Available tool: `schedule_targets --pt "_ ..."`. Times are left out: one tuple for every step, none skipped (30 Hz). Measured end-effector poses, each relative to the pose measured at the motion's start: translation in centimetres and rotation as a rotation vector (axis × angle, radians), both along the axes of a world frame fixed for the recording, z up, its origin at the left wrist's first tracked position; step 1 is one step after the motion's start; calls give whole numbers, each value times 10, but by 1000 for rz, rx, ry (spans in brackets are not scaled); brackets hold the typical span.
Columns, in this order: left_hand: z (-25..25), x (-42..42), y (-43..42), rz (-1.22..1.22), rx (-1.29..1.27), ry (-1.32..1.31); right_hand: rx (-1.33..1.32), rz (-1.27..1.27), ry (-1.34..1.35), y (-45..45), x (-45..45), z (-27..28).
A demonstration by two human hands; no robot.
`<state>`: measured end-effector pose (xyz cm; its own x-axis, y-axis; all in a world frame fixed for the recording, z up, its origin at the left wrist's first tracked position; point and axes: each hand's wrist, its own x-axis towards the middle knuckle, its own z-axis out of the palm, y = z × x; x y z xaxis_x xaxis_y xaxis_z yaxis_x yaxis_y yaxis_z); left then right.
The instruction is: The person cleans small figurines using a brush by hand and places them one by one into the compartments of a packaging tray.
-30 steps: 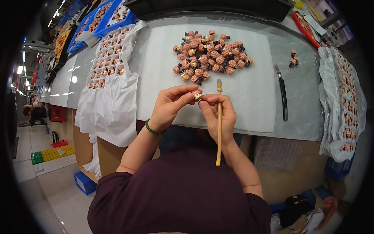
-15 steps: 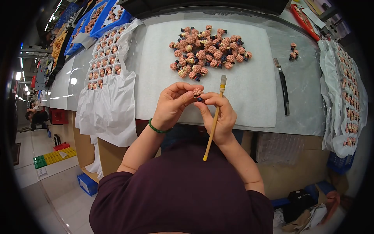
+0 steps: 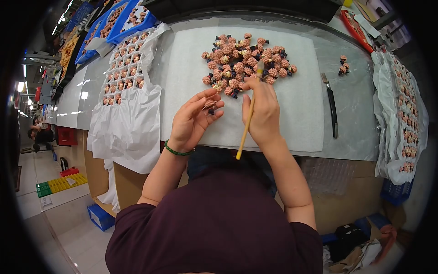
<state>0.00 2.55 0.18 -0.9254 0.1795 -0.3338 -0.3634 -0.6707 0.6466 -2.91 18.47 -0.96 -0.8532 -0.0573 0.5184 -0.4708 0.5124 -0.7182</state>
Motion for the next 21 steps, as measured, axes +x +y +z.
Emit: schedule_targets --pt "2 0 -1 9 -28 -3 90 4 32 -2 -6 -1" --pt "3 0 -3 18 -54 -6 181 9 64 -3 -10 -2" --pt "2 1 -4 21 -52 -3 272 15 96 -4 -13 -3" --pt "0 1 -6 -2 -102 29 274 18 99 -3 -13 -3" --pt "-3 2 -8 -26 -151 58 280 20 54 -2 -12 -4" --pt "-5 3 -10 -49 -199 86 287 22 9 0 -11 -4" --pt "-6 3 -10 -44 -196 86 294 24 -37 1 -8 -4" --pt "-7 2 -10 -49 -235 109 298 30 -38 1 -5 -2" --pt "-9 2 -9 -56 -274 132 139 81 -143 2 -1 2" --pt "-10 1 -8 -64 -313 155 -20 129 -247 3 4 8" --pt "-9 1 -6 -63 -311 153 -181 175 -351 4 8 13" --pt "-7 0 -4 -100 -369 182 -179 176 -352 6 12 18" --pt "-5 -1 -2 -138 -427 210 -135 233 -320 8 15 23" --pt "-4 -1 1 -176 -485 239 -92 291 -288 11 18 27" --pt "-4 -1 5 -177 -483 237 -49 347 -256 12 21 29" --pt "-3 -1 9 -202 -465 260 -48 347 -258 12 22 29" --pt "-3 0 13 -226 -447 283 -78 366 -262 12 23 28" --pt "-3 0 14 -250 -430 304 -108 386 -267 12 24 28" --pt "-3 1 13 -251 -430 302 -138 406 -271 12 26 27" --pt "-3 0 10 -247 -350 237 -139 406 -272 11 27 24" --pt "-3 0 7 -244 -271 171 -272 348 -264 9 29 18"
